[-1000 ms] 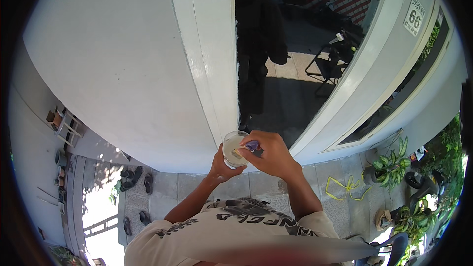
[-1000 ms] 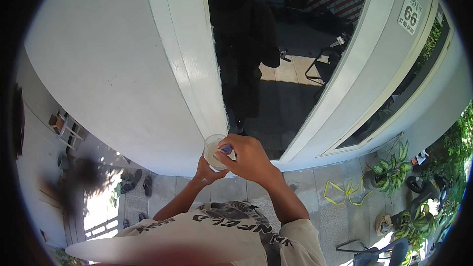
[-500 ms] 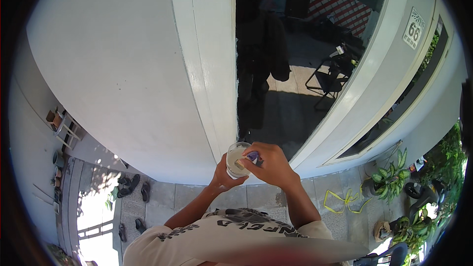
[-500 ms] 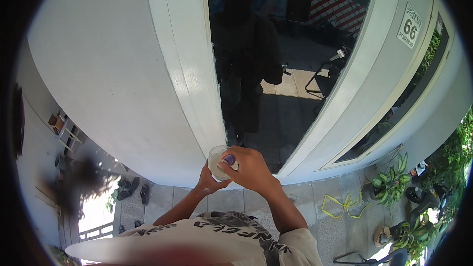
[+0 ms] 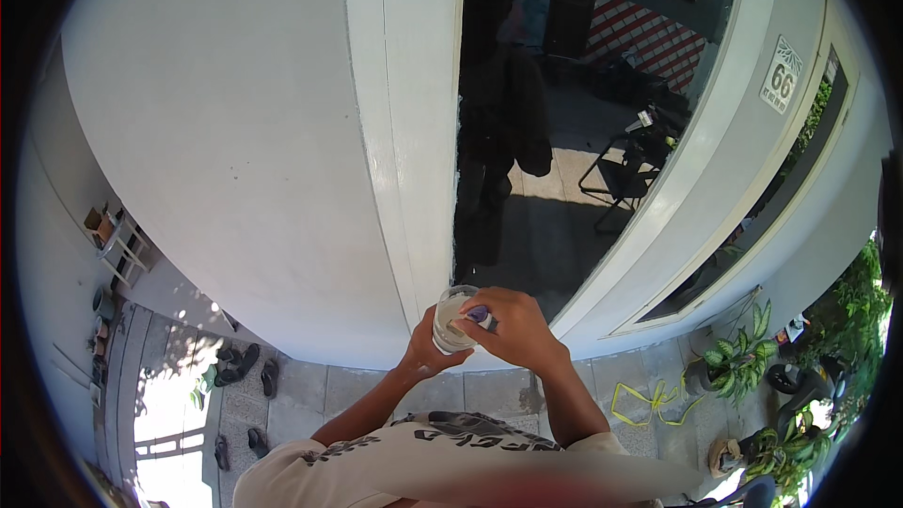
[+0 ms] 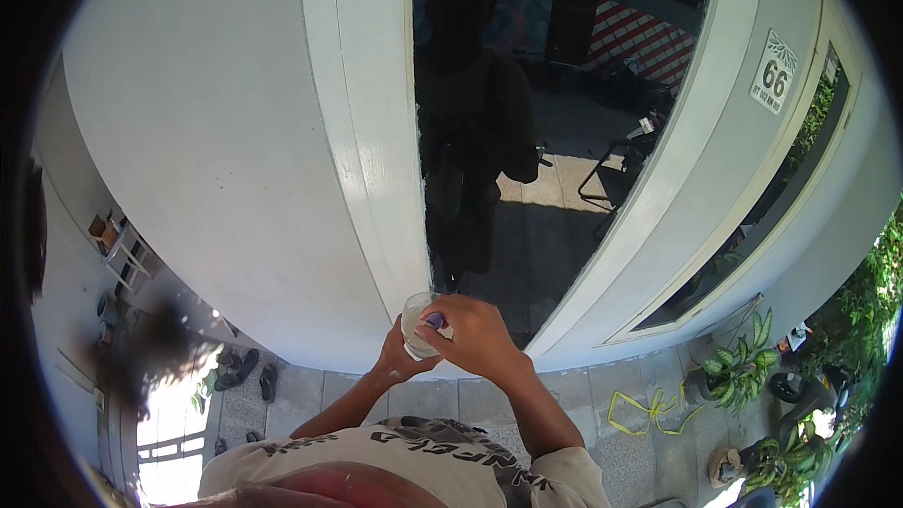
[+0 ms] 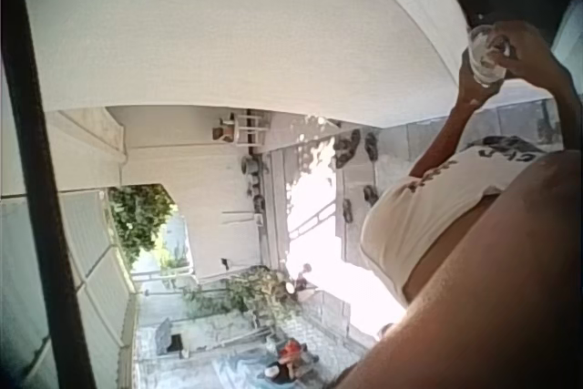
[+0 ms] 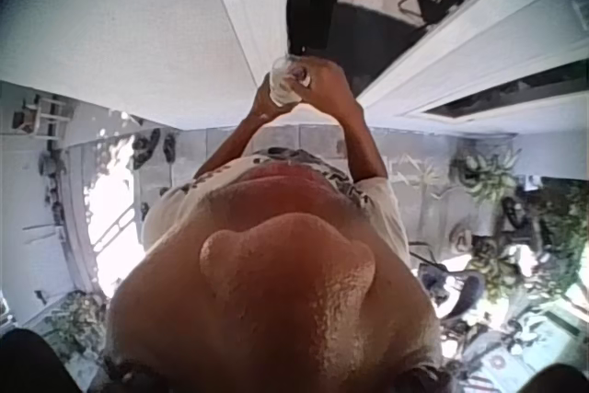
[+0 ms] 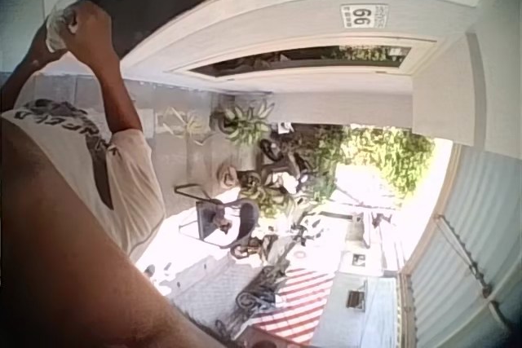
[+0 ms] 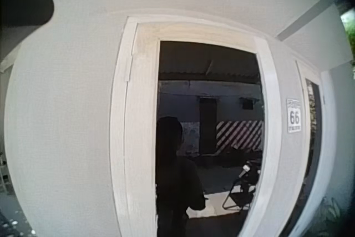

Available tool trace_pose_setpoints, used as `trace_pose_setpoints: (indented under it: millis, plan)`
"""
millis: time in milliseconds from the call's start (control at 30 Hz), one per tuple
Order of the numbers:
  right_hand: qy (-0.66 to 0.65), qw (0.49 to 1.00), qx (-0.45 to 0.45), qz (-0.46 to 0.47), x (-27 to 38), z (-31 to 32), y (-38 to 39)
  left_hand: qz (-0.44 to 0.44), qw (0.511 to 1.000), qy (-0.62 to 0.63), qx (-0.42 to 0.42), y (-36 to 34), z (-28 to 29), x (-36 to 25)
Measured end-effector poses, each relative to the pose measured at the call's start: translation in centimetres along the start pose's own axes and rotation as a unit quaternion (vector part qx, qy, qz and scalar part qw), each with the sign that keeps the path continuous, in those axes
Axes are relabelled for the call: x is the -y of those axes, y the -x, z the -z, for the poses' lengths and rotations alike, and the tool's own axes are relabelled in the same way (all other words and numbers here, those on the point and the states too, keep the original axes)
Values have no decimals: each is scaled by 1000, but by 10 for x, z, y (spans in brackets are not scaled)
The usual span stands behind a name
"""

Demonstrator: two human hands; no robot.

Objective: The person paints a white door frame with white paint using a paint brush.

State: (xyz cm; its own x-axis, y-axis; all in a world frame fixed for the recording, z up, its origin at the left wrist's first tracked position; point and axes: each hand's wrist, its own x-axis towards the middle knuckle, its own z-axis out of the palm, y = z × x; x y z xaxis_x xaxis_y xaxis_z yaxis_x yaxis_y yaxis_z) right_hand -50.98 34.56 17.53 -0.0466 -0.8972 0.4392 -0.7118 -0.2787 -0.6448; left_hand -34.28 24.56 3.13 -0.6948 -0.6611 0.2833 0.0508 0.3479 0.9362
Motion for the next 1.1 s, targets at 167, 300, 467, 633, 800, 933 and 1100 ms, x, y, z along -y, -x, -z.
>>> trace_pose_setpoints:
  millis: [167, 300, 467, 633, 800, 933, 1100]
  plan:
    - [46, 999, 10, 15, 0, -5, 2, 5, 1000, -20, 9, -1, 0, 2]
    - [46, 999, 5, 29, -2, -6, 3, 1, 1000, -26, 10, -1, 0, 1]
    - [52, 998, 12, 30, -2, -4, 3, -14, 999, -30, 3, 0, 0, 6]
    - [58, 998, 17, 36, 0, -8, 1, -11, 1000, -12, 1, -3, 0, 0]
    - [62, 997, 10, 42, -1, -10, 3, -10, 1000, -13, -3, -1, 0, -1]
    - [60, 998, 26, 21, -2, -11, 1, -18, 1000, -19, -2, -2, 2, 1]
    - [65, 997, 17, 30, -4, -14, 1, -16, 999, -28, -2, -2, 2, 2]
